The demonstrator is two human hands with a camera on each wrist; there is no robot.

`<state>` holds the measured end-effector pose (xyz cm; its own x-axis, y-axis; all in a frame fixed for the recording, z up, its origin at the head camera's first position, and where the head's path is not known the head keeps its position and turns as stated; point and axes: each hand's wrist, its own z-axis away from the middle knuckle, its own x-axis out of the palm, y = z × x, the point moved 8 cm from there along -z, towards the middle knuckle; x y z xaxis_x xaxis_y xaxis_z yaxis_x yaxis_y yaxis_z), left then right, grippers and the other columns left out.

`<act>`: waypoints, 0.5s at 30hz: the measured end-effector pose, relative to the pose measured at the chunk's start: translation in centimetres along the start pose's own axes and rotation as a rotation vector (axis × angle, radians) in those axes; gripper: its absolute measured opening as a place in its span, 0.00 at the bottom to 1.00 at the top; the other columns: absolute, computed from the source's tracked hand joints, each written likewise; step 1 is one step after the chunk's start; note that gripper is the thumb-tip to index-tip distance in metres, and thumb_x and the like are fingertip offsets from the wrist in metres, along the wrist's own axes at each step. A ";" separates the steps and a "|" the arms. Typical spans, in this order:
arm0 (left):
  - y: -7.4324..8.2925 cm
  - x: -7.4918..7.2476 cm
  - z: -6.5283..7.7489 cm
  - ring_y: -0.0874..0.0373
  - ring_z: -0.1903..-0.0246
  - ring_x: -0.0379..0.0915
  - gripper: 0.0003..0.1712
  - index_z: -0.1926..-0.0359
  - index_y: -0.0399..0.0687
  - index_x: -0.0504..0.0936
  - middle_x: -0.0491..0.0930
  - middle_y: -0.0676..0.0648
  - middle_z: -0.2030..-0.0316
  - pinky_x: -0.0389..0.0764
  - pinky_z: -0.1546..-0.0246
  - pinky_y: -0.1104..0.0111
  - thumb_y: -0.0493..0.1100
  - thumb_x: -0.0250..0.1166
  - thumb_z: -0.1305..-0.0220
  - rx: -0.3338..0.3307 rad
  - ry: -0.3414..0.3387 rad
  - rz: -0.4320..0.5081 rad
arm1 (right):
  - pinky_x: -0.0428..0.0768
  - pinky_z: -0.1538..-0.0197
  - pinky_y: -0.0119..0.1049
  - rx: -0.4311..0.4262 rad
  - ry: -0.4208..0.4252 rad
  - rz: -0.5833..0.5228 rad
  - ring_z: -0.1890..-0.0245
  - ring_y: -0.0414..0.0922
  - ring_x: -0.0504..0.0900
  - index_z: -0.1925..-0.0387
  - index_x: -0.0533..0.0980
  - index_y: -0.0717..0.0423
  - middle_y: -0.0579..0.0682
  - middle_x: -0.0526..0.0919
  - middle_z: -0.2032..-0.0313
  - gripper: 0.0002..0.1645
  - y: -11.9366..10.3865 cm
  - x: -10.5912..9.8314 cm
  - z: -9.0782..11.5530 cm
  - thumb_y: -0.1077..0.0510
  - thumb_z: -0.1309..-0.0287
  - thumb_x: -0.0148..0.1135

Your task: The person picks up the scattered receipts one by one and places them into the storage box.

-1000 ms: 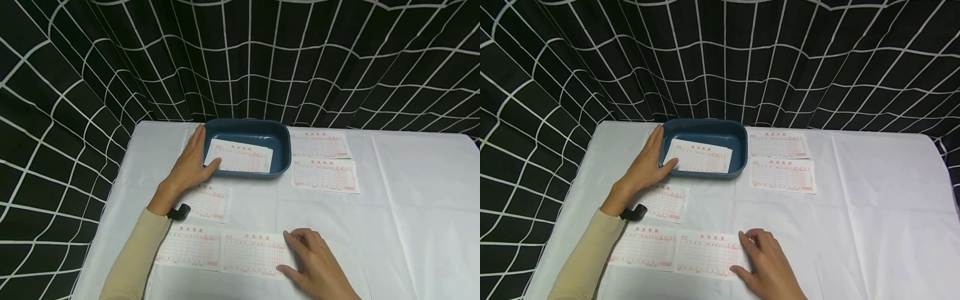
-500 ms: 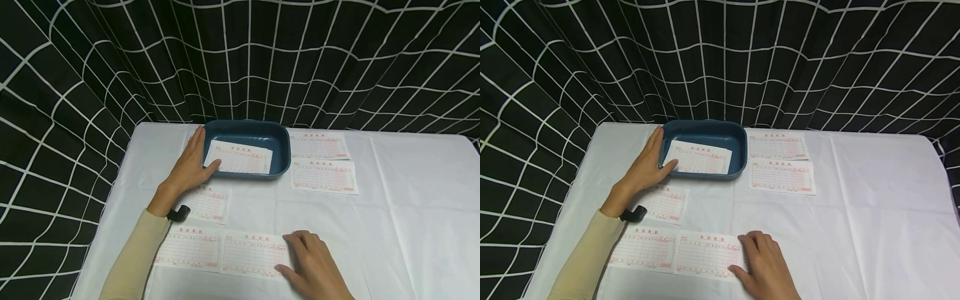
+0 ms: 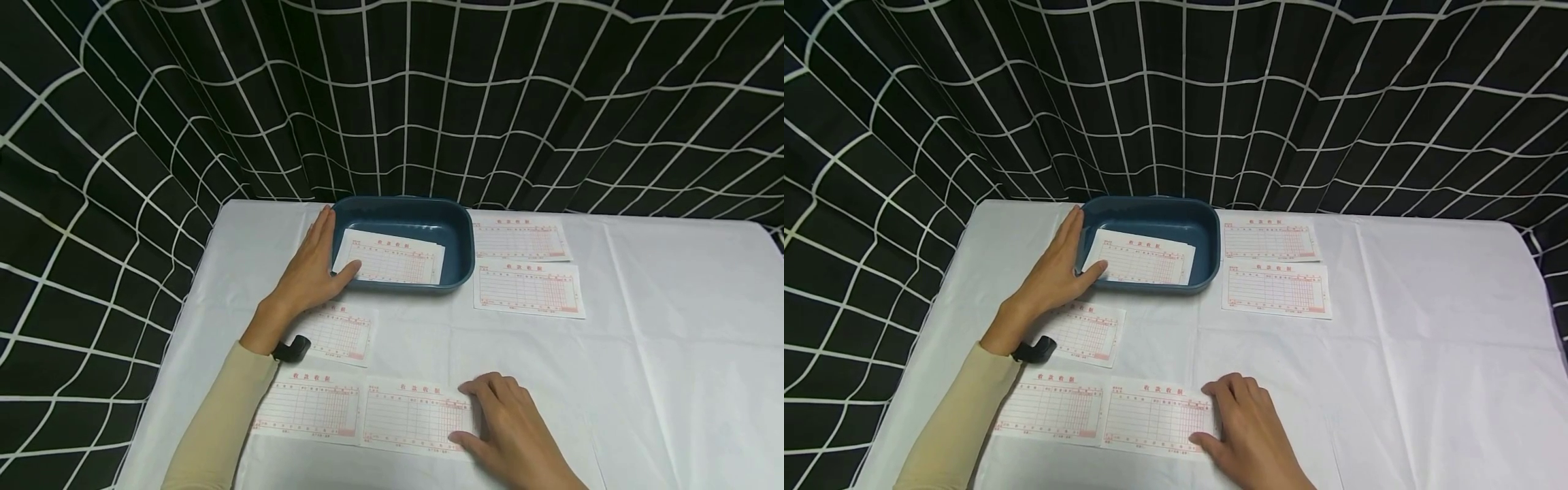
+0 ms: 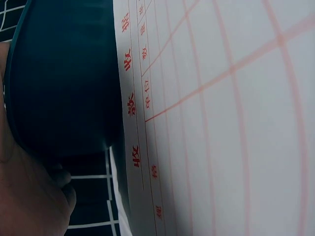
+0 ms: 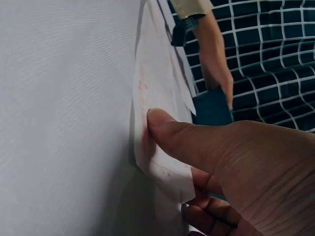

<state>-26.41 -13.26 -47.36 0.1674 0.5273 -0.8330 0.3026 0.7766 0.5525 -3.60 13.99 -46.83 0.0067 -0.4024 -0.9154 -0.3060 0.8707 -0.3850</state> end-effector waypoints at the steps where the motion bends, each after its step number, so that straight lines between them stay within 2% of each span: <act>1: 0.0 0.0 0.0 0.47 0.13 0.33 0.59 0.14 0.41 0.38 0.33 0.44 0.13 0.48 0.15 0.48 0.62 0.61 0.28 0.000 0.000 0.000 | 0.77 0.50 0.43 0.009 -0.009 -0.002 0.56 0.40 0.75 0.50 0.82 0.51 0.41 0.81 0.57 0.39 0.0 0.1 -0.1 0.43 0.65 0.90; 7: 0.0 0.0 0.0 0.47 0.13 0.33 0.59 0.14 0.41 0.38 0.33 0.44 0.13 0.49 0.15 0.48 0.62 0.61 0.28 -0.001 0.000 -0.001 | 0.77 0.49 0.44 0.084 -0.084 -0.030 0.58 0.39 0.76 0.49 0.82 0.50 0.42 0.83 0.58 0.36 0.3 0.6 -0.2 0.46 0.61 0.89; 15: 0.0 0.0 0.0 0.47 0.13 0.34 0.59 0.14 0.41 0.38 0.33 0.45 0.13 0.49 0.15 0.48 0.62 0.61 0.28 0.004 0.007 0.004 | 0.77 0.53 0.37 0.163 -0.111 -0.148 0.62 0.31 0.75 0.56 0.83 0.43 0.34 0.83 0.62 0.19 0.8 0.9 0.1 0.55 0.49 0.82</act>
<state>-26.46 -13.26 -47.38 0.1617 0.5327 -0.8307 0.3058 0.7733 0.5554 -3.75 14.37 -47.95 0.1477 -0.5030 -0.8516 -0.1365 0.8424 -0.5212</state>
